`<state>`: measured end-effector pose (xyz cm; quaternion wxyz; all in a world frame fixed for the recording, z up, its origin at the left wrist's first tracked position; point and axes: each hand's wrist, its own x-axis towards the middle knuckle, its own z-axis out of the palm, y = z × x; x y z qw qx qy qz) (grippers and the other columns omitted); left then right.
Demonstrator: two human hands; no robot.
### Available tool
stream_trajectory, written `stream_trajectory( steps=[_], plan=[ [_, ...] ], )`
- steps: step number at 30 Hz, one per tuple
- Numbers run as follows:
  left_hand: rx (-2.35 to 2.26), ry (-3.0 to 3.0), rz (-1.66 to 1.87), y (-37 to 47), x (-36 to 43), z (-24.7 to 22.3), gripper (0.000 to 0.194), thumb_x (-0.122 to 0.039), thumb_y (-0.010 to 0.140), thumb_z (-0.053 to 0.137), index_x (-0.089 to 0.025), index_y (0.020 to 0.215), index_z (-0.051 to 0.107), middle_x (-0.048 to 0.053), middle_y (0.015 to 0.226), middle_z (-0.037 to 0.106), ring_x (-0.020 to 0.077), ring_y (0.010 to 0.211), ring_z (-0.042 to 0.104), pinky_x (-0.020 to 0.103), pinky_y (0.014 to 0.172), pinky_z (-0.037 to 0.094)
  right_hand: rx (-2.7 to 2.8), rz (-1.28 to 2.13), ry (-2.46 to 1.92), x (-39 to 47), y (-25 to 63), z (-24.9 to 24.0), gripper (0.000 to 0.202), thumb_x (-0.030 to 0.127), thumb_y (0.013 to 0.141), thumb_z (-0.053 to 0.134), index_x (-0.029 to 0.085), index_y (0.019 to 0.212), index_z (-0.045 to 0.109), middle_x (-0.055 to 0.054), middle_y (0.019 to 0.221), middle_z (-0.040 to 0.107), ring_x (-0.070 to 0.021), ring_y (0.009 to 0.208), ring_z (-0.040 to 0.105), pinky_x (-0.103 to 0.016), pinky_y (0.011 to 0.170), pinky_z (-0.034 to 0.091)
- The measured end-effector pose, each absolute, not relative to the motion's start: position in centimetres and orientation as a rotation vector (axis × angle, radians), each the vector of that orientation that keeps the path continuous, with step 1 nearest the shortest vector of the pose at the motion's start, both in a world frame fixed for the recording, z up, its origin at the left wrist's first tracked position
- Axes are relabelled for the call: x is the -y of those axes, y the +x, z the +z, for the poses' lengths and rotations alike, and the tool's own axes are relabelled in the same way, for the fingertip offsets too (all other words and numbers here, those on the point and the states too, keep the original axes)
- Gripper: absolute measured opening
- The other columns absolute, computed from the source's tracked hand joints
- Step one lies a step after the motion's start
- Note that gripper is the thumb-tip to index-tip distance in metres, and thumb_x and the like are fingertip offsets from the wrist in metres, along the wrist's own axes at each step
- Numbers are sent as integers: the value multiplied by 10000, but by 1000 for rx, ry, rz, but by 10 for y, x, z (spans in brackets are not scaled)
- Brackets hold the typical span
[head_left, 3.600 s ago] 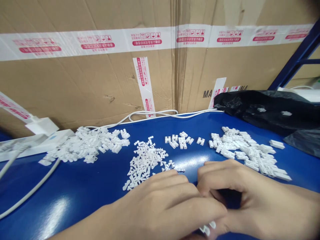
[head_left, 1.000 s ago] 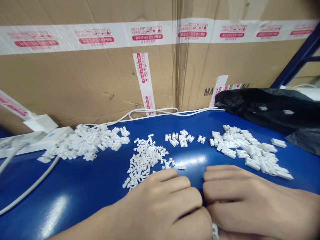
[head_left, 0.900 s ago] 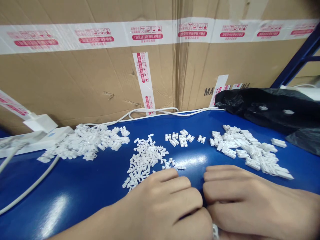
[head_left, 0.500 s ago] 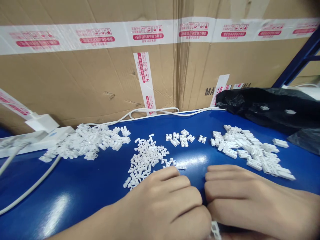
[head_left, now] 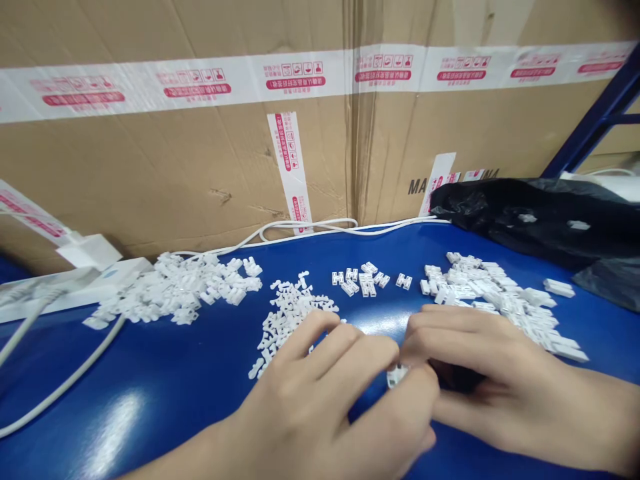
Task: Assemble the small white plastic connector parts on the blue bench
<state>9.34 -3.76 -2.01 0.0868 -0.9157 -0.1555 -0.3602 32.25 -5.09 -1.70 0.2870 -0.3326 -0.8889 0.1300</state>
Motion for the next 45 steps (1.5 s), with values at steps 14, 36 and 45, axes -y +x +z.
stream_trajectory(
  steps=[14, 36, 45],
  plan=[
    [555, -2850, -1035, 96, 34, -23, 81, -145, 960, 583, -169, 909, 642, 19, 824, 696, 151, 738, 622, 368, 807, 460, 2392, 430, -848, 50, 323, -19, 110, 138, 980, 563, 208, 941, 639, -8, 788, 654, -124, 695, 604, -241, 634, 461],
    [1301, -1882, -190, 34, 9, 37, 234, -267, 847, 393, -258, 614, 417, 73, 619, 376, 313, 664, 426, 588, 794, 331, 2465, 484, -920, 50, 321, -10, 176, 142, 984, 543, 216, 985, 703, -16, 798, 646, -129, 712, 619, -247, 665, 490],
    [971, -2450, -597, 80, 12, -15, 237, -346, 995, 486, -199, 974, 670, 75, 850, 656, 262, 799, 606, 426, 779, 454, 2334, 120, -1011, 36, 324, -19, 295, 198, 1004, 531, 223, 1259, 676, -122, 1287, 656, -239, 1167, 621, -398, 984, 530]
  ],
)
